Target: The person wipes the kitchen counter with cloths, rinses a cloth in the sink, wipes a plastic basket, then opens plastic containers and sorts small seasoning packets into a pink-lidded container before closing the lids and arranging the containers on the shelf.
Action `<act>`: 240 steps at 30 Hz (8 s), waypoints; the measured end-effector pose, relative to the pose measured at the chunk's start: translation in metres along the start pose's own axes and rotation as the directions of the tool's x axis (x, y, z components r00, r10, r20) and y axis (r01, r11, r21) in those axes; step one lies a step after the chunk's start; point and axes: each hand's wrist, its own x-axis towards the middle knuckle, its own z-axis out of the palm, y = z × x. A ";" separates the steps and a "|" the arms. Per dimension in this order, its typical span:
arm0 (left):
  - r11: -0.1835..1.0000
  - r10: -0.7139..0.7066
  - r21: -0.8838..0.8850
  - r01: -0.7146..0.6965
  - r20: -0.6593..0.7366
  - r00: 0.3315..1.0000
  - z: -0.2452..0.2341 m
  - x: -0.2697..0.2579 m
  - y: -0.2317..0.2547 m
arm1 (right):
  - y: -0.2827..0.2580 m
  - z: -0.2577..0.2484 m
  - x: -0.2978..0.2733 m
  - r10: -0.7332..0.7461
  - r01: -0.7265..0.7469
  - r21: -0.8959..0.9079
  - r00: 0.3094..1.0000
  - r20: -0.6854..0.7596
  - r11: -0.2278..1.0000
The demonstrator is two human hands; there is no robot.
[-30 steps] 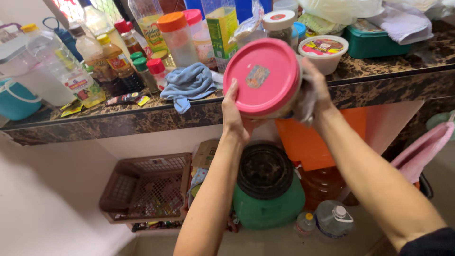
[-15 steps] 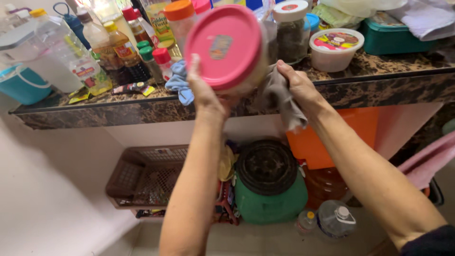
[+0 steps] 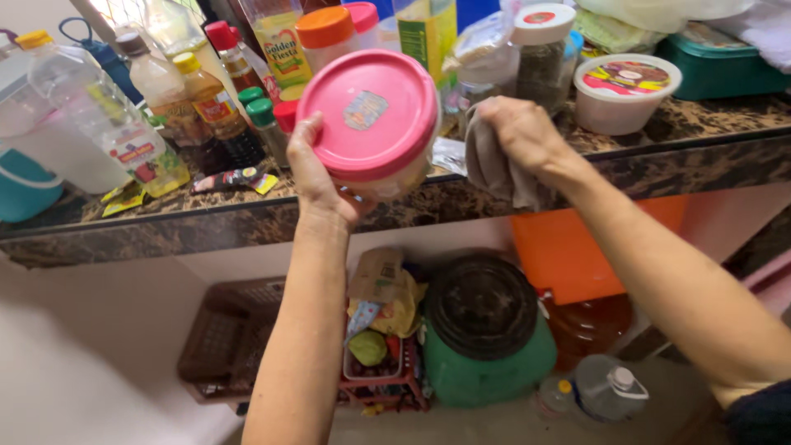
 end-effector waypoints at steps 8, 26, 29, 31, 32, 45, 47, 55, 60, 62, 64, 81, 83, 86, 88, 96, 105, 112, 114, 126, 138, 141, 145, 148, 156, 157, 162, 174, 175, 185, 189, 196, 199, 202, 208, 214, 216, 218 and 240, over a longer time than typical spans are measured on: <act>0.999 -0.013 0.028 0.015 -0.056 0.998 -0.017 0.050 0.006 | 0.024 0.070 0.075 -0.410 0.402 -0.360 0.910 0.058 0.841; 0.946 0.236 -0.263 -0.188 0.163 0.958 -0.030 0.030 -0.039 | -0.081 0.039 0.070 -0.059 0.018 0.134 0.949 0.310 0.991; 0.900 0.195 -0.435 -0.003 0.397 0.897 -0.037 0.006 -0.058 | -0.082 0.035 0.067 -0.056 0.096 -0.090 0.928 0.369 0.991; 0.855 0.233 -0.473 0.212 0.716 0.658 -0.043 -0.007 -0.065 | -0.082 0.038 0.069 -0.044 0.159 -0.250 0.911 0.411 0.955; 0.855 0.240 -0.484 0.186 0.687 0.686 -0.043 -0.010 -0.067 | -0.082 0.040 0.070 -0.036 0.183 -0.299 0.899 0.437 0.937; 0.854 0.446 -0.319 -0.410 0.043 0.894 -0.033 -0.023 -0.082 | -0.109 0.062 0.071 0.147 0.049 -0.364 0.858 0.493 0.930; 0.857 0.378 -0.408 -0.313 0.087 0.922 -0.037 -0.029 -0.080 | -0.118 0.070 0.062 0.060 0.155 -0.358 0.850 0.523 0.921; 0.895 0.111 -0.446 0.030 0.287 0.951 -0.063 -0.044 -0.062 | -0.129 0.075 0.059 -0.326 0.624 -0.141 0.572 0.753 0.769; 0.920 0.097 -0.392 -0.007 0.209 0.973 -0.071 -0.043 -0.058 | -0.104 0.081 0.063 -0.140 0.477 -0.237 0.628 0.766 0.846; 0.926 0.154 -0.366 -0.096 0.133 0.979 -0.073 -0.039 -0.063 | -0.097 0.091 0.064 -0.088 0.339 -0.262 0.745 0.661 0.904; 0.927 0.230 -0.315 -0.204 0.049 0.972 -0.074 -0.036 -0.070 | -0.094 0.095 0.061 -0.065 0.274 -0.267 0.800 0.596 0.924; 0.868 0.082 -0.494 0.053 0.248 0.965 -0.084 -0.032 -0.116 | -0.102 0.052 0.040 -0.085 0.222 -0.081 0.648 0.757 0.972; 0.860 0.071 -0.502 0.087 0.286 0.956 -0.088 -0.031 -0.121 | -0.101 0.027 0.049 -0.081 0.112 -0.003 0.731 0.678 0.994; 0.840 0.039 -0.524 0.141 0.318 0.947 -0.090 -0.032 -0.131 | -0.095 0.001 0.054 -0.072 0.066 0.030 0.836 0.545 0.997; 0.852 0.009 -0.504 0.141 0.283 0.959 -0.088 -0.032 -0.135 | -0.091 -0.009 0.057 -0.075 0.094 -0.022 0.898 0.434 0.995; 0.843 0.004 -0.524 0.123 0.235 0.972 -0.097 -0.043 -0.147 | -0.063 -0.029 0.050 -0.205 0.230 -0.178 0.968 0.148 0.957; 0.848 0.135 -0.530 0.028 0.267 0.954 -0.123 -0.051 -0.168 | -0.033 0.027 0.033 0.099 -0.140 0.103 0.938 0.333 0.985; 0.842 0.126 -0.539 0.038 0.263 0.957 -0.136 -0.055 -0.170 | -0.021 0.060 0.033 0.039 -0.005 -0.125 0.962 0.269 0.992; 0.853 0.114 -0.520 0.039 0.258 0.959 -0.137 -0.054 -0.169 | -0.020 0.073 0.035 -0.042 0.027 0.044 0.922 0.385 0.999; 0.836 0.186 -0.547 -0.045 0.205 0.961 -0.132 -0.076 -0.145 | -0.044 0.097 0.021 -0.564 0.617 -0.364 0.787 0.252 0.698; 0.795 0.292 -0.582 -0.171 0.120 0.949 -0.144 -0.098 -0.130 | -0.095 0.125 -0.028 -0.297 0.765 -0.542 0.638 0.710 0.348; 0.786 0.305 -0.582 -0.209 0.070 0.950 -0.152 -0.123 -0.127 | -0.095 0.148 -0.042 -0.404 0.802 -0.534 0.596 0.694 0.268; 0.797 0.361 -0.481 -0.365 -0.106 0.927 -0.163 -0.165 -0.128 | -0.096 0.178 -0.061 -0.471 0.830 -0.448 0.557 0.684 0.332; 0.782 0.346 -0.500 -0.372 -0.148 0.927 -0.172 -0.189 -0.123 | -0.104 0.196 -0.069 -0.466 0.796 -0.368 0.588 0.661 0.481; 0.758 0.399 -0.487 -0.434 -0.180 0.899 -0.245 -0.194 -0.092 | -0.146 0.259 -0.057 -0.348 0.692 -0.364 0.663 0.663 0.624; 0.760 0.394 -0.491 -0.427 -0.175 0.902 -0.259 -0.194 -0.086 | -0.152 0.268 -0.054 -0.341 0.683 -0.346 0.660 0.669 0.643; 0.765 0.360 -0.522 -0.378 -0.140 0.922 -0.325 -0.192 -0.034 | -0.192 0.333 -0.038 -0.299 0.670 -0.354 0.657 0.692 0.653; 0.762 0.335 -0.545 -0.350 -0.130 0.933 -0.437 -0.184 0.035 | -0.241 0.429 -0.018 -0.377 0.685 -0.314 0.660 0.650 0.658; 0.757 0.331 -0.552 -0.349 -0.137 0.934 -0.442 -0.182 0.034 | -0.240 0.433 -0.018 -0.392 0.686 -0.293 0.656 0.645 0.667; 0.731 0.386 -0.545 -0.412 -0.168 0.907 -0.435 -0.167 0.035 | -0.207 0.469 -0.020 -0.342 0.635 -0.260 0.664 0.665 0.727; 0.728 0.408 -0.528 -0.437 -0.179 0.895 -0.429 -0.162 0.039 | -0.199 0.470 -0.032 -0.342 0.663 -0.205 0.595 0.727 0.720; 0.744 0.420 -0.469 -0.476 -0.226 0.879 -0.421 -0.165 0.046 | -0.192 0.471 -0.054 -0.238 0.561 -0.132 0.537 0.809 0.817; 0.780 0.350 -0.411 -0.471 -0.337 0.874 -0.406 -0.163 0.055 | -0.191 0.469 -0.040 -0.191 0.502 -0.153 0.567 0.802 0.851; 0.760 0.318 -0.511 -0.401 -0.246 0.916 -0.386 -0.155 0.066 | -0.190 0.459 -0.025 -0.188 0.505 -0.180 0.593 0.783 0.844; 0.762 0.289 -0.543 -0.353 -0.202 0.936 -0.350 -0.134 0.083 | -0.189 0.442 0.007 -0.166 0.579 -0.249 0.569 0.805 0.777; 0.785 0.264 -0.536 -0.309 -0.161 0.951 -0.332 -0.127 0.082 | -0.159 0.432 0.023 -0.377 0.549 -0.129 0.708 0.598 0.826; 0.805 0.262 -0.509 -0.305 -0.158 0.952 -0.328 -0.127 0.082 | -0.145 0.430 0.037 -0.415 0.546 -0.116 0.743 0.525 0.830; 0.810 0.273 -0.502 -0.302 -0.132 0.953 -0.325 -0.127 0.082 | -0.129 0.422 0.066 -0.578 0.637 -0.102 0.746 0.331 0.764; 0.803 0.249 -0.517 -0.298 -0.164 0.955 -0.315 -0.125 0.086 | -0.034 0.430 0.156 -0.223 0.355 -0.667 0.934 0.279 0.654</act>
